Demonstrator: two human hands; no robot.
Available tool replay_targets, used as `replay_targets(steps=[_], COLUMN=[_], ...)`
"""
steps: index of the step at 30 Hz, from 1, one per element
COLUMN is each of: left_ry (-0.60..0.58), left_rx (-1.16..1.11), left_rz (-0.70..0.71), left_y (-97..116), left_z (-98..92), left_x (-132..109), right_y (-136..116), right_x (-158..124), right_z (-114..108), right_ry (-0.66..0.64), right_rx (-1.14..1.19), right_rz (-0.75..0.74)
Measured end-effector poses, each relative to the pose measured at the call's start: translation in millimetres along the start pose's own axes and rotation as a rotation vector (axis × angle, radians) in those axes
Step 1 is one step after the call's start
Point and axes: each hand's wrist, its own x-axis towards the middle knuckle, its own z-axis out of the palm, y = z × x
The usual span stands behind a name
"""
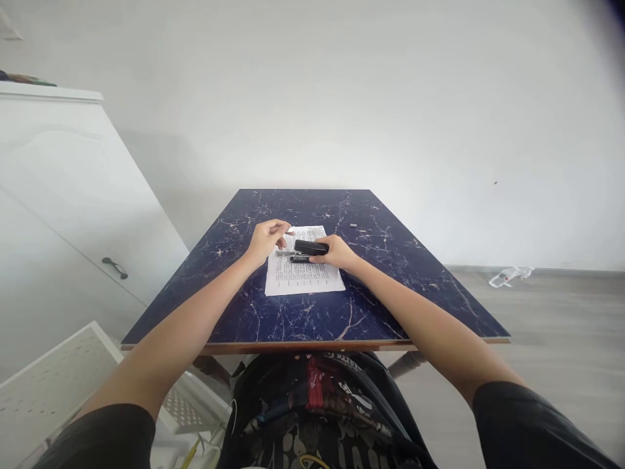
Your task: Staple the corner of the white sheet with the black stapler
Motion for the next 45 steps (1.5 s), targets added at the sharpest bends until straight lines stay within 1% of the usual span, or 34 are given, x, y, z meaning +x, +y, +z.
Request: replay_targets(steps=[4, 6, 10, 13, 15, 18, 20, 22, 24, 27, 31, 37, 45], left_ry=[-0.019, -0.019, -0.062, -0.080, -0.097, -0.139, -0.148, -0.137, -0.122, -0.131, -0.143, -0.240, -0.289], left_rx=[0.038, 0.065, 0.097, 0.138, 0.238, 0.414, 0.478, 0.494, 0.493, 0.534, 0.611, 0.652, 0.685], left_rz=[0.020, 0.021, -0.065, -0.117, -0.086, 0.024, 0.088, 0.114, 0.104, 0.096, 0.155, 0.101, 0.115], left_y=[-1, -3, -7, -10, -10, -5, -2, -1, -4, -10, -16, -17, -23], left_z=[0.4, -1.3, -4.4, -5.5, -5.5, -3.8, -1.8, 0.1, 1.7, 3.2, 4.3, 4.9, 4.6], left_x=[0, 0, 0, -1, -1, -1, -1, -1, -1, 0, 2, 5, 7], right_y=[0, 3, 10, 16, 18, 18, 16, 15, 14, 15, 17, 14, 14], right_x=[1, 2, 4, 4, 4, 5, 5, 5, 5, 5, 6, 5, 6], right_z=[1, 0, -3, -3, -3, -4, -4, -5, -5, -4, -3, -5, -6], right_ry=[-0.024, 0.002, 0.102, 0.118, 0.117, 0.113, 0.097, 0.084, 0.086, 0.097, 0.102, 0.096, 0.076], right_rx=[-0.027, -0.037, -0.050, -0.051, -0.052, -0.045, -0.041, -0.044, -0.052, -0.069, -0.087, -0.110, -0.114], right_rz=[-0.031, -0.016, 0.061, 0.113, 0.125, 0.126, 0.137, 0.143, 0.129, 0.102, 0.102, 0.087, 0.080])
